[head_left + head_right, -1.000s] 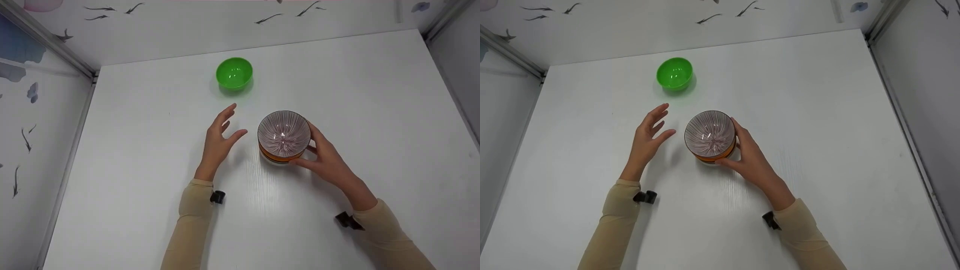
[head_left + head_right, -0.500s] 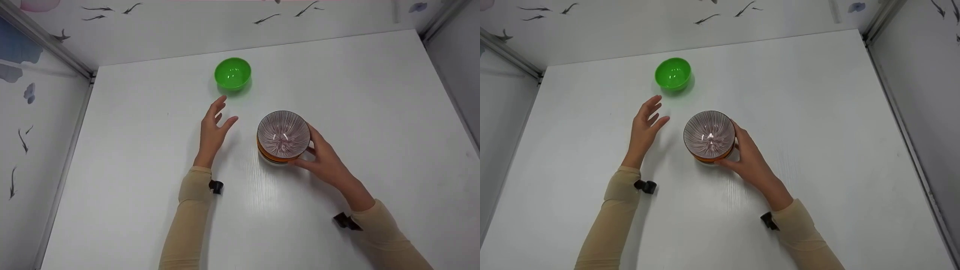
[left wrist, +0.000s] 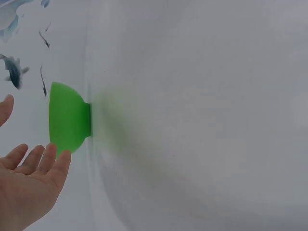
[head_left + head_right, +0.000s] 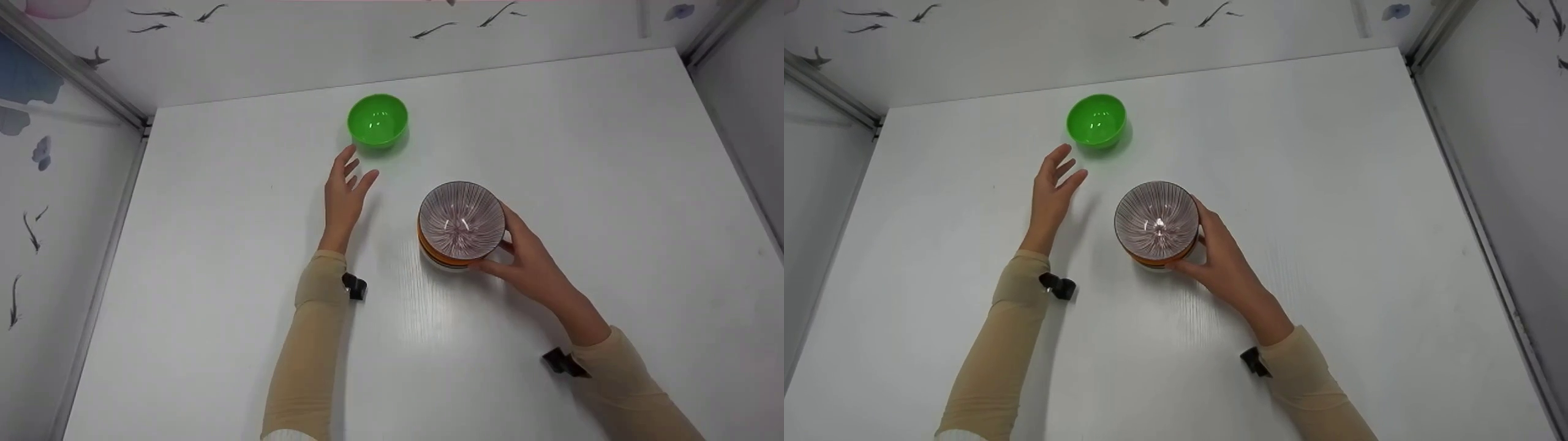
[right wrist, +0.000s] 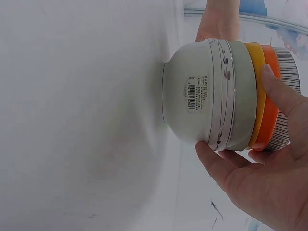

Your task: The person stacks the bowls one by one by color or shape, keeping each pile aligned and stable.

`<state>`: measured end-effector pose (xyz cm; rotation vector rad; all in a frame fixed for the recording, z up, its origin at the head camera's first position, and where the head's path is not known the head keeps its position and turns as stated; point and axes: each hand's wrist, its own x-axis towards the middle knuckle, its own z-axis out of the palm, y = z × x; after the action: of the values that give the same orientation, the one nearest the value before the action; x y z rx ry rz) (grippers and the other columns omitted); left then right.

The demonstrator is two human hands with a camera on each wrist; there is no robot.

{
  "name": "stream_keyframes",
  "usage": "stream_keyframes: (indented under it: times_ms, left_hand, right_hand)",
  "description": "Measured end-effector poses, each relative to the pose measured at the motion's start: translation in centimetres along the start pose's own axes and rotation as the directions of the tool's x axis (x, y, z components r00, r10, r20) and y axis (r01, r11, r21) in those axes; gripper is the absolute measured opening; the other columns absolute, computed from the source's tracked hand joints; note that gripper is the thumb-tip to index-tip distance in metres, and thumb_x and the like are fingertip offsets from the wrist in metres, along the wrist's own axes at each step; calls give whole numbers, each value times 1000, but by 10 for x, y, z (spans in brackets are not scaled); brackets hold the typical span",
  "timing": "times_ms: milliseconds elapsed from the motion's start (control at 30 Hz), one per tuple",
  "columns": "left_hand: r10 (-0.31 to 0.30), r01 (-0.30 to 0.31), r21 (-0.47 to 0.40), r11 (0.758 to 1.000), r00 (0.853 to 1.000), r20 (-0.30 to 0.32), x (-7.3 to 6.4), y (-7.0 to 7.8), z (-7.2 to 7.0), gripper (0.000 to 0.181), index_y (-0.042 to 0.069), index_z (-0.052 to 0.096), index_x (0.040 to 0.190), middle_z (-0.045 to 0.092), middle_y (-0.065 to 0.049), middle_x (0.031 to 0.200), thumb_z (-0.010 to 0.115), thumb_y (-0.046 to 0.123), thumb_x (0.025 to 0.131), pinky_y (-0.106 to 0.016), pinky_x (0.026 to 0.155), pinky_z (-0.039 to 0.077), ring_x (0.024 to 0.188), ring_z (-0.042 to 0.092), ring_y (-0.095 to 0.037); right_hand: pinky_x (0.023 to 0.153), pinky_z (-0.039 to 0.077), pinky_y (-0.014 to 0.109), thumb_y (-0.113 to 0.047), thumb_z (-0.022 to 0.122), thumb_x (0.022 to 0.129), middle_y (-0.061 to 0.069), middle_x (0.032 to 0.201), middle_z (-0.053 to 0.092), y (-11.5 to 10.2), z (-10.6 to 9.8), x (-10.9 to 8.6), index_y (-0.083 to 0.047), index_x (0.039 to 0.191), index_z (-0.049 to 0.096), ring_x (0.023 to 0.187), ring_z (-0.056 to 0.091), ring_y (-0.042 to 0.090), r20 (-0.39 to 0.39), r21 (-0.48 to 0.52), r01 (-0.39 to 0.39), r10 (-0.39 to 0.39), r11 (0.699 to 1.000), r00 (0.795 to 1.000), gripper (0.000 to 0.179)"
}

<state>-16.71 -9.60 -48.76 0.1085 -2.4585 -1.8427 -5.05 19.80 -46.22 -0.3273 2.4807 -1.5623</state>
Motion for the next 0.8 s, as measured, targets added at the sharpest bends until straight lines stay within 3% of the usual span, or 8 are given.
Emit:
stream_keyframes:
  times_ms: [267, 500, 800]
  left_hand:
    - [-81, 78, -78, 994, 996, -27, 18, -1, 7, 72, 10, 27, 156, 31, -9, 163, 66, 22, 97, -34, 116, 42, 145, 40, -25]
    - [-153, 148, -131, 980, 988, -23, 26, -4, 12, 72, 11, 21, 158, 27, -10, 164, 61, 25, 100, -34, 116, 41, 146, 38, -26]
    - [-244, 240, -235, 942, 970, 12, 39, -4, 16, 73, 11, 17, 159, 26, -9, 165, 58, 26, 101, -31, 115, 43, 145, 41, -25]
  right_hand:
    - [111, 44, 53, -17, 84, 80, 6, 163, 30, 0, 1, 0, -17, 160, 20, 150, 30, 28, -9, 7, 12, -11, 1000, 1000, 102]
    - [113, 44, 50, -16, 84, 80, 6, 163, 29, -2, 2, -2, -16, 160, 20, 150, 30, 27, -15, 13, 6, -6, 1000, 1000, 102]
    - [111, 45, 51, -12, 83, 80, 5, 163, 29, -2, 3, -1, -17, 160, 20, 150, 31, 27, -18, 11, 14, -14, 1000, 1000, 102]
